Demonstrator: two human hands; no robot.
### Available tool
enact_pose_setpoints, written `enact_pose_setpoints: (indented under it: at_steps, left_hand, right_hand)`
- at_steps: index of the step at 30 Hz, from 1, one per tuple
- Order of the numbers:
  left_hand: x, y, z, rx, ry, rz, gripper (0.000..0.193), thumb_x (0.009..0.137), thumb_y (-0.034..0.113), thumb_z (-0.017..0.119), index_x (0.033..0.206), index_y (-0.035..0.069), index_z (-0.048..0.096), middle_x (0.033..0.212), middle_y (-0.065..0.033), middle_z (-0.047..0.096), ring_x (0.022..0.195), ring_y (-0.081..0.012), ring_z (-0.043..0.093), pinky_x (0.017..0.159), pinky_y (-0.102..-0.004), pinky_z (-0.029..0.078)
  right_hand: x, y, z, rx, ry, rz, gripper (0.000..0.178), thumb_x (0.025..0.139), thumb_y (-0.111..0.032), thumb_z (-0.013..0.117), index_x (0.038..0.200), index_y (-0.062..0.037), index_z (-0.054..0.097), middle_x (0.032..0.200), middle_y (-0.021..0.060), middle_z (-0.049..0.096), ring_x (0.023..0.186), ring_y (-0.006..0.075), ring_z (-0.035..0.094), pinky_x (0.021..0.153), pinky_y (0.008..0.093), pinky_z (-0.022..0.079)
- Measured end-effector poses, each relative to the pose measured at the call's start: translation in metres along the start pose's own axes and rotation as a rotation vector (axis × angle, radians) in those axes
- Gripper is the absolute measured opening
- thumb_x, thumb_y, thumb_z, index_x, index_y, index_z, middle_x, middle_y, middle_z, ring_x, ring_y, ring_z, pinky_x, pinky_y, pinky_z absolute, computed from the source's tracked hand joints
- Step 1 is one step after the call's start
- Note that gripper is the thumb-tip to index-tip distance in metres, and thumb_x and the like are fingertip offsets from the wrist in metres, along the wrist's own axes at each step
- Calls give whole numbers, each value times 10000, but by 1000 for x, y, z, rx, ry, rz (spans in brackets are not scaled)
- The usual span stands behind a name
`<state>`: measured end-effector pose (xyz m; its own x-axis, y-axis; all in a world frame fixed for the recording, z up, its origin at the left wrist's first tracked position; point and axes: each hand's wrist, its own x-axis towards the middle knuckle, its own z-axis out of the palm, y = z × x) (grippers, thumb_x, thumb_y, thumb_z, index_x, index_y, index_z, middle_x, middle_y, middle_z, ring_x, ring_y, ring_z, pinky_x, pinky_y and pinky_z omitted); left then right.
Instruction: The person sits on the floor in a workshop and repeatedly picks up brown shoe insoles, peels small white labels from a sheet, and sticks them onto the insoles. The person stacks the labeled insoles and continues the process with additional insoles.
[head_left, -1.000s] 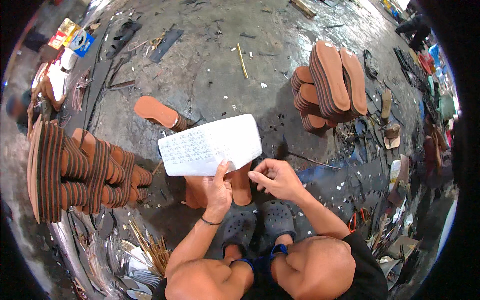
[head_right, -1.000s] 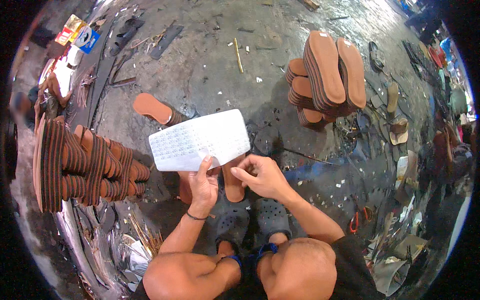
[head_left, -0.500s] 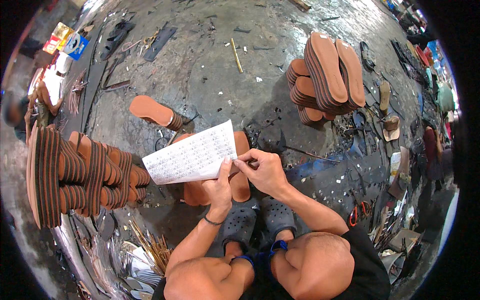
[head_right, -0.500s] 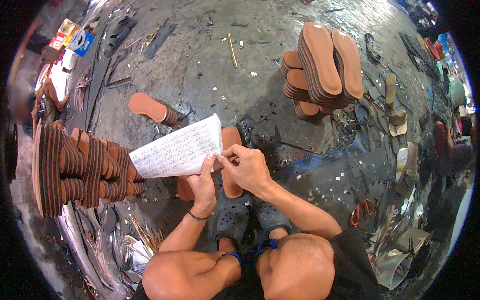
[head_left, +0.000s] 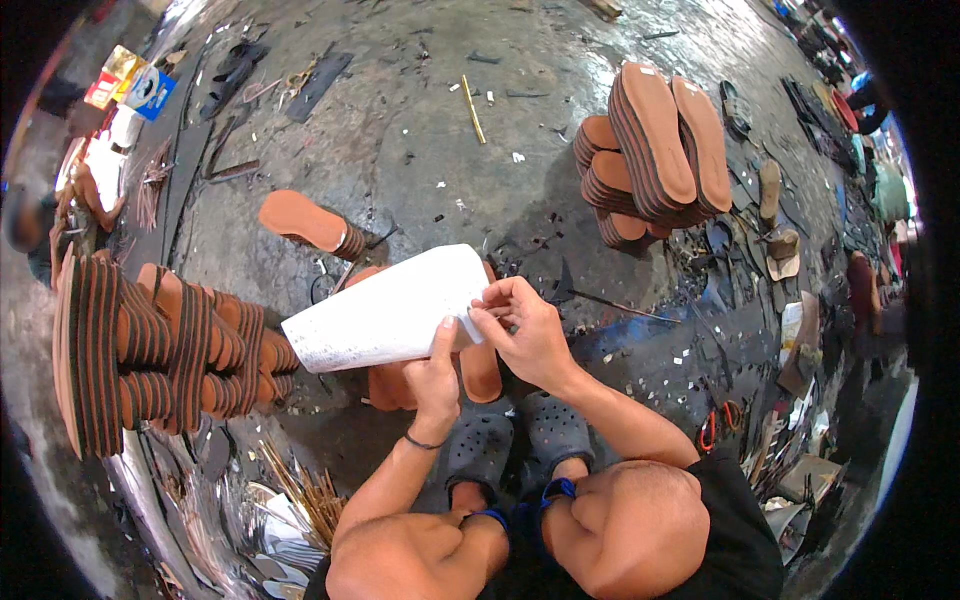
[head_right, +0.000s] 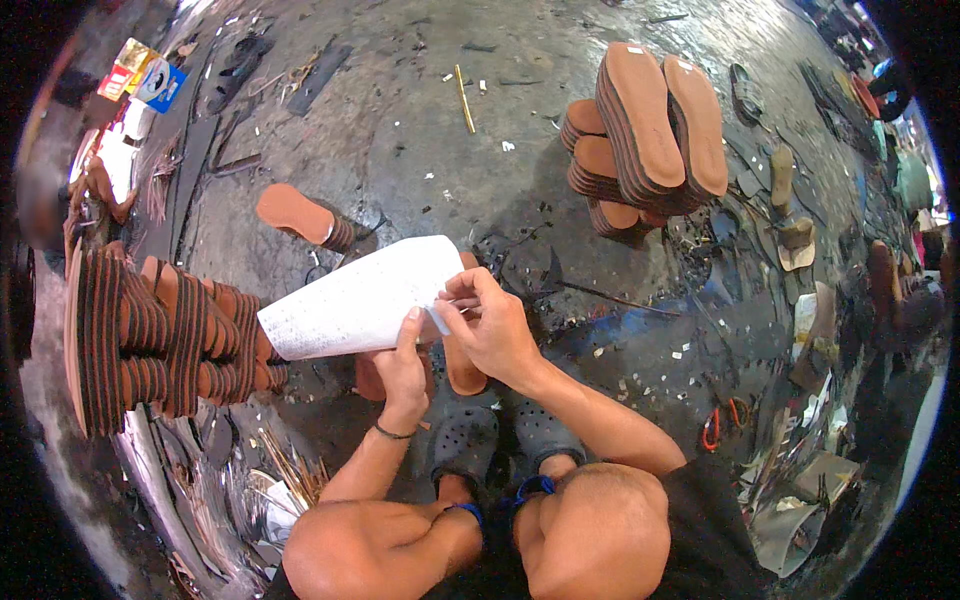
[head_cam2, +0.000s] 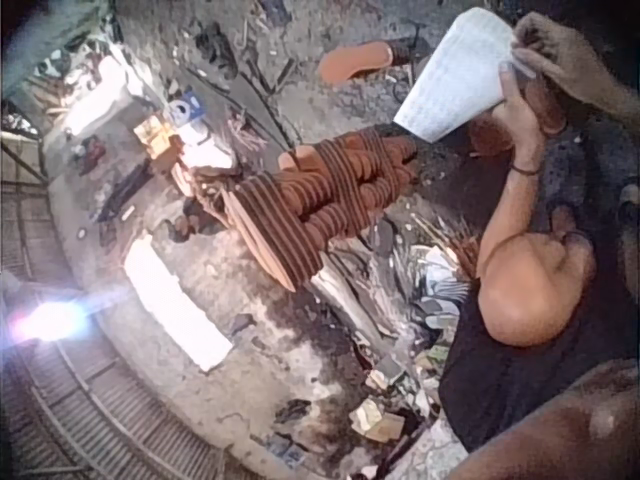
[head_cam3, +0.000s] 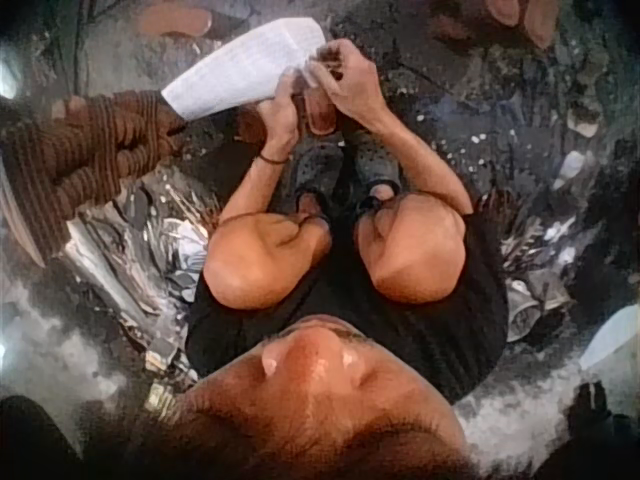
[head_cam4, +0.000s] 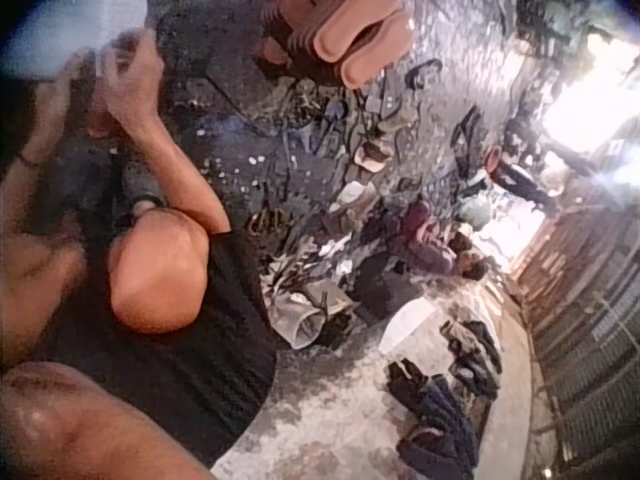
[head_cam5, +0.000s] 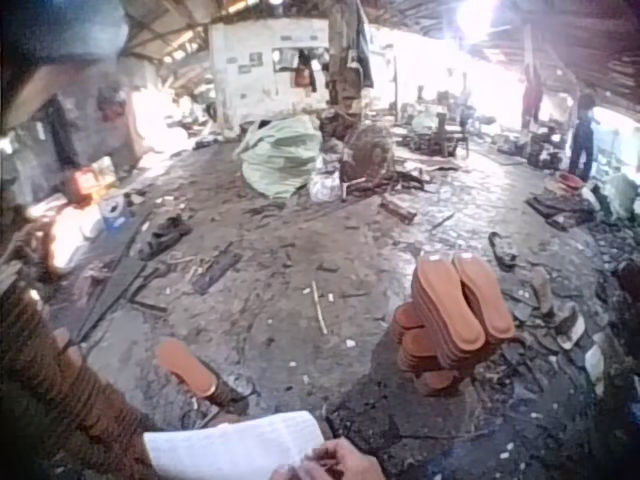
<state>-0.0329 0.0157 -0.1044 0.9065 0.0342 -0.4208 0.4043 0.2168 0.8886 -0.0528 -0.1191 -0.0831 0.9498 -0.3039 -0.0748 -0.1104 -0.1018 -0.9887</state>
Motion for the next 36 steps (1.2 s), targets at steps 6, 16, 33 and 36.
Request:
enact_pose_setpoints:
  at_steps: [6, 16, 33, 36]
  left_hand:
    - [-4, -10, -5, 238, -96, 367, 265, 901, 75, 691, 1135, -41, 650, 1091, -91, 682, 983, -166, 645, 823, -298, 531]
    - [0, -29, -2, 178, -123, 347, 227, 890, 22, 689, 1103, -51, 662, 1071, -106, 693, 933, -159, 661, 803, -299, 541]
    - [-1, -29, 1, 191, -107, 419, 229, 915, 3, 653, 1136, -55, 639, 1082, -113, 683, 950, -171, 663, 804, -293, 543]
    - [-6, -22, 6, 136, -119, 385, 225, 918, 6, 650, 1131, -66, 636, 1082, -118, 682, 956, -181, 665, 815, -301, 549]
  right_hand:
    - [5, 1, 4, 92, 35, 62, 368, 844, -67, 747, 1098, 51, 508, 877, 163, 719, 833, 197, 715, 718, 300, 585]
    - [6, 4, 0, 148, 33, 169, 428, 836, -51, 758, 1136, 57, 473, 900, 165, 719, 839, 180, 706, 723, 285, 575]
    - [7, -1, 2, 123, 25, 170, 432, 853, -43, 737, 1154, 61, 445, 926, 175, 712, 835, 197, 716, 706, 281, 572]
    - [6, 6, 3, 131, 35, 142, 408, 861, -38, 724, 1145, 54, 446, 911, 158, 703, 845, 192, 714, 705, 280, 570]
